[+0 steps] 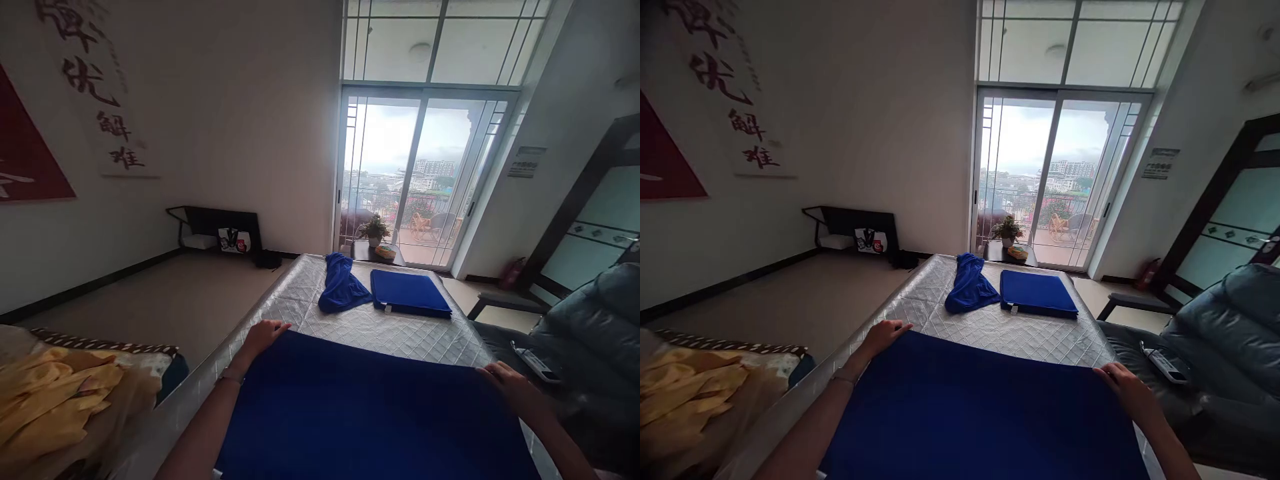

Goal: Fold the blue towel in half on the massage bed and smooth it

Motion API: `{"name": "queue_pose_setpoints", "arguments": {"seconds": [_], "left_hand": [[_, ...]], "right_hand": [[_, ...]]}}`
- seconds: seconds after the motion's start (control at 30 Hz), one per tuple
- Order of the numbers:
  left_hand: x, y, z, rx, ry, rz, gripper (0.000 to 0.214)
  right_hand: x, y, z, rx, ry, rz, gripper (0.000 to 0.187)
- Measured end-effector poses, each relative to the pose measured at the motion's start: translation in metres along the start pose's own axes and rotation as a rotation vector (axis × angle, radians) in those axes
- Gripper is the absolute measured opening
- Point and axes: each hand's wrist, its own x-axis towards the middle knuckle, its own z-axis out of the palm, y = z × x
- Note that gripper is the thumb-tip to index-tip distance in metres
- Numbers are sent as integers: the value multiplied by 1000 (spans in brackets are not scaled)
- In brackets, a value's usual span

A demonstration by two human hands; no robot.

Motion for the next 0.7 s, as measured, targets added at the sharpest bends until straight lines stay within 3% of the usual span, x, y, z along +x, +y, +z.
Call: {"name": "queue_pose_setpoints", "arguments": {"seconds": [0.17,0.43,0.7], "left_hand": [[33,-10,33,101,-14,-25,55],[71,-22,54,138,-5,-27,56],[89,-23,64,202,43,-69,50]], "right_hand": [[42,3,40,120,-141,6,51],[91,28,89,200,-174,56,54],[89,43,114,163,-127,218,54]]}}
